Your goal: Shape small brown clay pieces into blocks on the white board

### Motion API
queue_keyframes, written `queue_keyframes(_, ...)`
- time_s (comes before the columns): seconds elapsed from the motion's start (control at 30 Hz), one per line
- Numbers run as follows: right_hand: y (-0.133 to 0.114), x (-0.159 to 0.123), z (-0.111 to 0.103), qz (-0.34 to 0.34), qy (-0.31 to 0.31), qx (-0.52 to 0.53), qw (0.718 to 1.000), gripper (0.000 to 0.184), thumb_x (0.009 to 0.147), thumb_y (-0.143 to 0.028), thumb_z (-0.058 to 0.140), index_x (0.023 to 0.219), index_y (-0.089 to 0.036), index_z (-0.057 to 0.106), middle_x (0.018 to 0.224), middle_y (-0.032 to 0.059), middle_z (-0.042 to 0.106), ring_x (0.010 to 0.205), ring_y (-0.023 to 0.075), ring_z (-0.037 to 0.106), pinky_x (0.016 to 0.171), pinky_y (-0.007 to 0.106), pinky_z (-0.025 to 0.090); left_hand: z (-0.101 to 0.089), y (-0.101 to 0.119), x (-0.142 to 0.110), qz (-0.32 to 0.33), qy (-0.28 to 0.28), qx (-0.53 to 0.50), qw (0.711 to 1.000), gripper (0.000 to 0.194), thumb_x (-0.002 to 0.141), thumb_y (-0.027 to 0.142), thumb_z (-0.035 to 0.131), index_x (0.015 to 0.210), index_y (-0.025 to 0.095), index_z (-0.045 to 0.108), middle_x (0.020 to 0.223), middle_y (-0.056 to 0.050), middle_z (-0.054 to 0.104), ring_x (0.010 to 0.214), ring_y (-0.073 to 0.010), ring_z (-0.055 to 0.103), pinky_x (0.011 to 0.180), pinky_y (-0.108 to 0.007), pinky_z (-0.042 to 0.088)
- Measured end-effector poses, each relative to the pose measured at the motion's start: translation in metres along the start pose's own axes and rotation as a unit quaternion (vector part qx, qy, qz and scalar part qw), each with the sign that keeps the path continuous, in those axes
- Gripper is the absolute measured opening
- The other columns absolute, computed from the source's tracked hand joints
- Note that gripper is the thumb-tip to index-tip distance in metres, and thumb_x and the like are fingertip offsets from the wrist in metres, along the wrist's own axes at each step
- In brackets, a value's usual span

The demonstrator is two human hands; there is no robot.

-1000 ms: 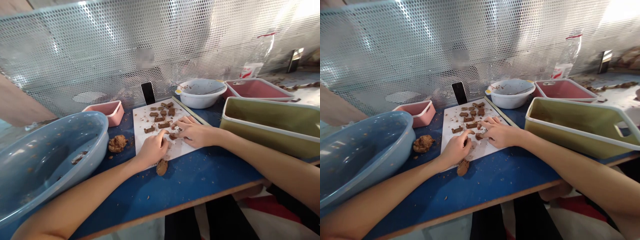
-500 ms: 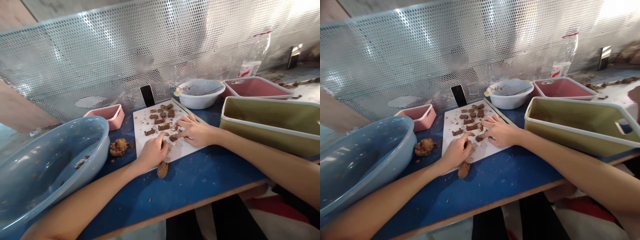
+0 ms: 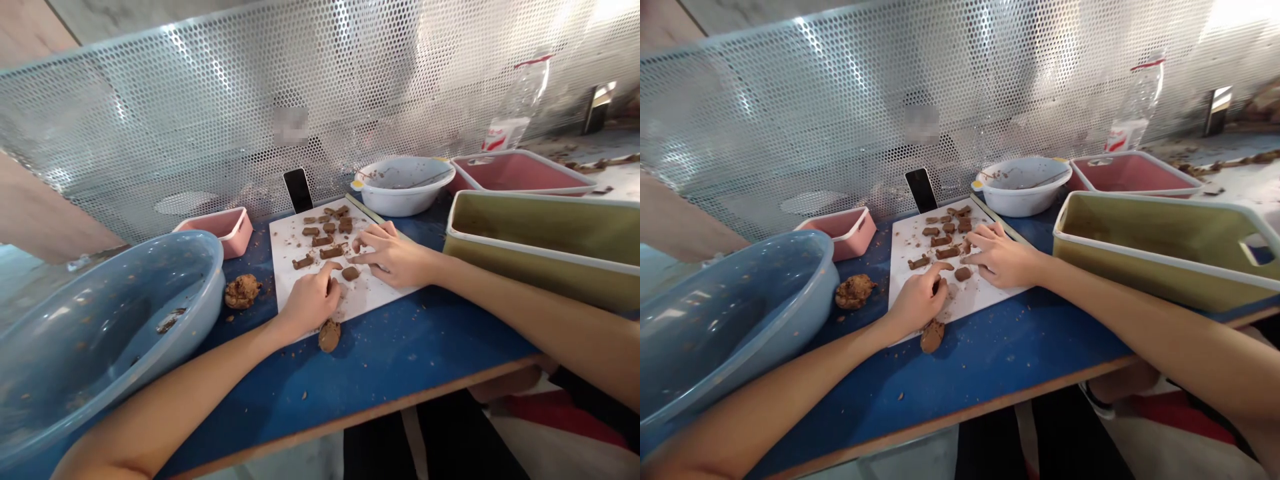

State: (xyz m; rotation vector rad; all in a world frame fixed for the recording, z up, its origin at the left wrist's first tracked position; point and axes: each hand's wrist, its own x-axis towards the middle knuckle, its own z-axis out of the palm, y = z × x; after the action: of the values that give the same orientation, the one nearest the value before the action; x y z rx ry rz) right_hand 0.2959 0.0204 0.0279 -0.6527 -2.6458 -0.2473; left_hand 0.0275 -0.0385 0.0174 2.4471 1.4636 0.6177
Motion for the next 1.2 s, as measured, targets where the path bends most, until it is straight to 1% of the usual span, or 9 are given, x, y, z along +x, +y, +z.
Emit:
queue_keyframes(0.07, -0.002, 0.000, 0.002, 0.011, -0.006, 0.000, 1.000, 0.046, 0.098, -0.013, 0.054, 0.134, -0.024, 0.081, 0.130, 0.0171, 0.064, 0.123, 0.0366, 0.052, 0.102, 0.056, 0.041, 0.000, 0.000, 0.000, -0.001, 0.003, 0.003, 1.000, 0.035, 0.101, 0.020, 0.051, 0.133, 0.021, 0.066, 0.063, 0.004, 0.056, 0.059, -0.0193, 0.057, 0.062, -0.029, 0.034)
queue_keyframes(0.2, -0.010, 0.000, 0.003, -0.011, -0.065, 0.006, 0.998, 0.049, 0.096, -0.011, 0.054, 0.136, -0.026, 0.079, 0.143, 0.0184, 0.060, 0.131, 0.0403, 0.049, 0.105, 0.061, 0.042, 0.000, 0.000, 0.000, -0.001, -0.002, -0.003, 1.000, 0.036, 0.102, 0.021, 0.051, 0.134, 0.021, 0.066, 0.063, 0.004, 0.057, 0.057, -0.0189, 0.056, 0.061, -0.029, 0.033)
queue_keyframes(0.37, -0.016, 0.003, 0.001, -0.009, -0.098, 0.008, 0.995, 0.045, 0.095, -0.010, 0.055, 0.131, -0.022, 0.080, 0.143, 0.0205, 0.058, 0.133, 0.0425, 0.047, 0.103, 0.062, 0.044, 0.001, 0.000, 0.001, -0.007, -0.002, 0.003, 1.000, 0.034, 0.102, 0.022, 0.051, 0.133, 0.020, 0.066, 0.064, 0.004, 0.056, 0.058, -0.0196, 0.056, 0.062, -0.030, 0.032)
queue_keyframes(0.5, -0.019, 0.005, 0.003, -0.018, -0.096, 0.003, 0.995, 0.044, 0.091, -0.008, 0.055, 0.125, -0.022, 0.080, 0.145, 0.0188, 0.059, 0.132, 0.0407, 0.048, 0.102, 0.060, 0.045, -0.001, 0.001, 0.001, -0.008, -0.006, -0.001, 1.000, 0.033, 0.104, 0.023, 0.049, 0.132, 0.020, 0.066, 0.061, 0.004, 0.052, 0.055, -0.0196, 0.053, 0.060, -0.030, 0.030)
queue_keyframes(0.63, -0.019, 0.005, 0.005, -0.016, -0.078, -0.029, 0.996, 0.043, 0.097, -0.012, 0.055, 0.130, -0.023, 0.079, 0.143, 0.0184, 0.060, 0.131, 0.0396, 0.048, 0.103, 0.059, 0.043, 0.000, -0.001, 0.001, -0.008, -0.001, -0.003, 1.000, 0.035, 0.102, 0.021, 0.051, 0.134, 0.020, 0.065, 0.063, 0.004, 0.056, 0.058, -0.0200, 0.057, 0.061, -0.030, 0.032)
queue_keyframes(0.83, -0.011, 0.002, 0.000, 0.044, -0.003, -0.034, 0.998, 0.050, 0.098, -0.011, 0.053, 0.140, -0.023, 0.078, 0.136, 0.0200, 0.063, 0.131, 0.0400, 0.049, 0.104, 0.060, 0.042, 0.003, -0.004, 0.000, -0.002, 0.007, 0.001, 1.000, 0.038, 0.102, 0.021, 0.052, 0.137, 0.020, 0.065, 0.063, 0.004, 0.055, 0.058, -0.0201, 0.057, 0.062, -0.030, 0.032)
queue_keyframes(0.93, -0.011, 0.002, -0.004, 0.016, -0.035, -0.022, 0.999, 0.049, 0.095, -0.011, 0.056, 0.133, -0.026, 0.082, 0.131, 0.0184, 0.064, 0.129, 0.0395, 0.049, 0.104, 0.059, 0.042, 0.002, -0.003, -0.001, -0.001, 0.002, -0.011, 1.000, 0.038, 0.102, 0.021, 0.051, 0.137, 0.021, 0.065, 0.062, 0.005, 0.052, 0.056, -0.0189, 0.053, 0.062, -0.030, 0.031)
queue_keyframes(1.07, -0.014, 0.002, -0.005, 0.011, -0.082, -0.008, 0.997, 0.045, 0.095, -0.011, 0.057, 0.126, -0.027, 0.085, 0.140, 0.0171, 0.063, 0.131, 0.0392, 0.048, 0.106, 0.061, 0.043, 0.000, -0.001, -0.001, -0.004, -0.001, -0.010, 1.000, 0.036, 0.103, 0.022, 0.049, 0.135, 0.019, 0.065, 0.060, 0.006, 0.048, 0.055, -0.0186, 0.050, 0.061, -0.031, 0.029)
queue_keyframes(1.2, -0.012, 0.001, -0.001, 0.005, -0.079, 0.020, 0.997, 0.045, 0.094, -0.011, 0.056, 0.123, -0.029, 0.086, 0.142, 0.0150, 0.064, 0.134, 0.0392, 0.048, 0.108, 0.062, 0.044, 0.000, -0.001, 0.000, -0.006, -0.003, -0.002, 1.000, 0.037, 0.103, 0.023, 0.048, 0.135, 0.020, 0.065, 0.061, 0.005, 0.051, 0.056, -0.0191, 0.052, 0.061, -0.031, 0.030)
